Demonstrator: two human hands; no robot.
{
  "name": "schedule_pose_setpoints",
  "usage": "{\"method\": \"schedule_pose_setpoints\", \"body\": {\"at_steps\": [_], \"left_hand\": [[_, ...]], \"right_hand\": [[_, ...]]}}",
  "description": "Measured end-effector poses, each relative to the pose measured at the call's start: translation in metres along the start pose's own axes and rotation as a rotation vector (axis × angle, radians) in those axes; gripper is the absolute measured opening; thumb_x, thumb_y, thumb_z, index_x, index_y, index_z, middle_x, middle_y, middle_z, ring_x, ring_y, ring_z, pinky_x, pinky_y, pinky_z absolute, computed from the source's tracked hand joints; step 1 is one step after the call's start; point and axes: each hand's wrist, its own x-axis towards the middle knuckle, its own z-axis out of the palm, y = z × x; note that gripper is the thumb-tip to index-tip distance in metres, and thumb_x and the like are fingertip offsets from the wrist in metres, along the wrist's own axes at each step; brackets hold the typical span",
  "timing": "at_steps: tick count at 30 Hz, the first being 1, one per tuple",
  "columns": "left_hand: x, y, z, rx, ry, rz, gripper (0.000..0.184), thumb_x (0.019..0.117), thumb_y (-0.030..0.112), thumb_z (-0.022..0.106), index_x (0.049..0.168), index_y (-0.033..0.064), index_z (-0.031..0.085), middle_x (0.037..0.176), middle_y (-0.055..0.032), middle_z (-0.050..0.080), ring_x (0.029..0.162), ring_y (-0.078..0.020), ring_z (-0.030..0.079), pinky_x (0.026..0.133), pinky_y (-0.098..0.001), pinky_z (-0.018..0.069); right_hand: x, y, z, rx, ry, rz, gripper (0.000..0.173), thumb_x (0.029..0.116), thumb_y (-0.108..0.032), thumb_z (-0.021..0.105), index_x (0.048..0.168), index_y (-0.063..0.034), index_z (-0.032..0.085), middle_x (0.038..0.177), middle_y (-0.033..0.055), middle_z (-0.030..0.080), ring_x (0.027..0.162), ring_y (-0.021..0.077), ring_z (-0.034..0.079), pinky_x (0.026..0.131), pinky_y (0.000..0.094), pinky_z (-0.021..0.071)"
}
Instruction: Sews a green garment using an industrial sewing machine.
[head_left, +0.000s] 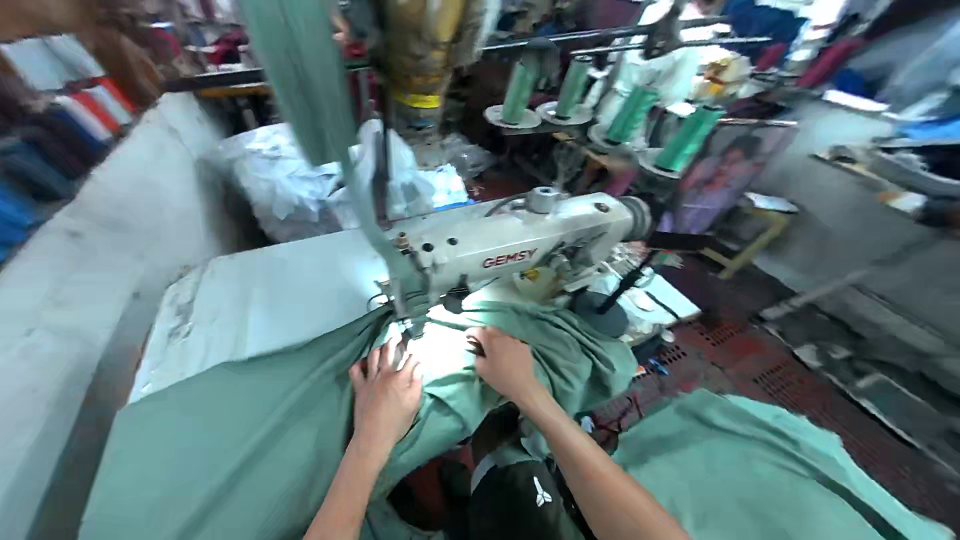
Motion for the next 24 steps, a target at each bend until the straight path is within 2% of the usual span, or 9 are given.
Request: {"method": "schedule_pose_setpoints", "body": {"at_steps": [2,4,7,12,15,17,20,22,24], "left_hand": [[0.001,0.002,0.003,-0.002,0.043,0.022,0.036,0.1032,0.038,0.044,0.119,0.0276,0.075,0.147,-0.0106,0.057,0.134,-0.0398,0.051,0.104,-0.0692,0.0343],[0.001,0.0,0.003,-0.006,0.064,0.041,0.036,0.1017,0.037,0.046,0.118,0.0254,0.076,0.146,-0.0134,0.057,0.134,-0.043,0.051,0.103,-0.0715,0.0341],[0.001,-0.003,0.0,-0.011,0.041,0.074,0.037,0.089,0.024,0.063,0.124,0.0219,0.074,0.146,-0.0179,0.056,0.132,-0.0476,0.051,0.101,-0.0736,0.0346],[0.007,-0.016,0.005,-0.049,0.062,0.104,0.035,0.0802,0.019,0.071,0.115,0.0197,0.077,0.142,-0.0192,0.058,0.131,-0.0485,0.051,0.101,-0.0734,0.0345],[0.01,-0.02,0.004,-0.077,0.079,0.141,0.031,0.0806,0.021,0.069,0.109,0.0178,0.078,0.139,-0.0217,0.06,0.129,-0.051,0.051,0.101,-0.0739,0.0338],[0.013,-0.021,0.004,-0.096,0.1,0.161,0.031,0.0794,0.026,0.07,0.108,0.0168,0.078,0.137,-0.0217,0.061,0.129,-0.0506,0.052,0.101,-0.0737,0.0337],[0.023,-0.02,0.005,-0.05,0.179,0.182,0.03,0.0752,0.032,0.072,0.101,0.0167,0.077,0.127,-0.0187,0.065,0.121,-0.0462,0.057,0.095,-0.0699,0.0403],[0.028,-0.012,0.0,-0.014,0.151,0.101,0.024,0.0764,0.024,0.077,0.099,0.0162,0.079,0.127,-0.0172,0.066,0.122,-0.0447,0.057,0.095,-0.0677,0.041],[0.029,0.006,-0.009,0.046,0.111,-0.046,0.022,0.079,0.018,0.079,0.101,0.0167,0.08,0.127,-0.0186,0.065,0.123,-0.045,0.056,0.097,-0.0672,0.0412]], "right_hand": [[0.0,-0.01,-0.017,0.006,-0.058,-0.021,0.037,0.1012,-0.021,0.052,0.136,-0.0131,0.064,0.135,0.0156,0.065,0.114,0.0388,0.067,0.088,0.0631,0.0541],[-0.01,-0.033,-0.016,0.06,-0.085,-0.138,0.04,0.1015,-0.023,0.053,0.138,-0.0123,0.063,0.135,0.0151,0.065,0.11,0.0378,0.069,0.086,0.0629,0.0555],[-0.017,-0.06,0.01,0.153,-0.174,-0.214,0.046,0.099,-0.023,0.057,0.143,-0.011,0.057,0.13,0.0171,0.065,0.11,0.0377,0.068,0.085,0.0617,0.055],[0.001,-0.055,0.056,0.053,0.157,-0.284,0.044,0.0895,-0.02,0.063,0.134,-0.0161,0.067,0.106,0.0107,0.072,0.09,0.0293,0.072,0.065,0.0494,0.0574],[0.01,-0.047,0.05,0.066,0.092,-0.356,0.046,0.0882,-0.017,0.065,0.134,-0.0168,0.066,0.108,0.0111,0.073,0.097,0.0318,0.071,0.071,0.054,0.0562],[0.018,-0.041,0.047,0.068,0.092,-0.411,0.043,0.0881,-0.016,0.066,0.131,-0.0165,0.068,0.104,0.0114,0.074,0.095,0.0324,0.072,0.071,0.0555,0.0557],[0.032,-0.032,0.056,0.057,0.308,-0.541,0.03,0.0833,-0.015,0.069,0.113,-0.0137,0.075,0.088,0.0084,0.074,0.083,0.0287,0.073,0.063,0.052,0.0568],[0.044,-0.027,0.062,0.05,0.403,-0.598,0.02,0.0848,-0.017,0.07,0.103,-0.0129,0.077,0.083,0.0069,0.073,0.077,0.0266,0.073,0.059,0.0509,0.0568],[0.049,-0.024,0.062,0.048,0.383,-0.612,0.02,0.0894,-0.02,0.067,0.105,-0.0126,0.076,0.085,0.0075,0.074,0.08,0.0271,0.073,0.064,0.0517,0.0572]]}}
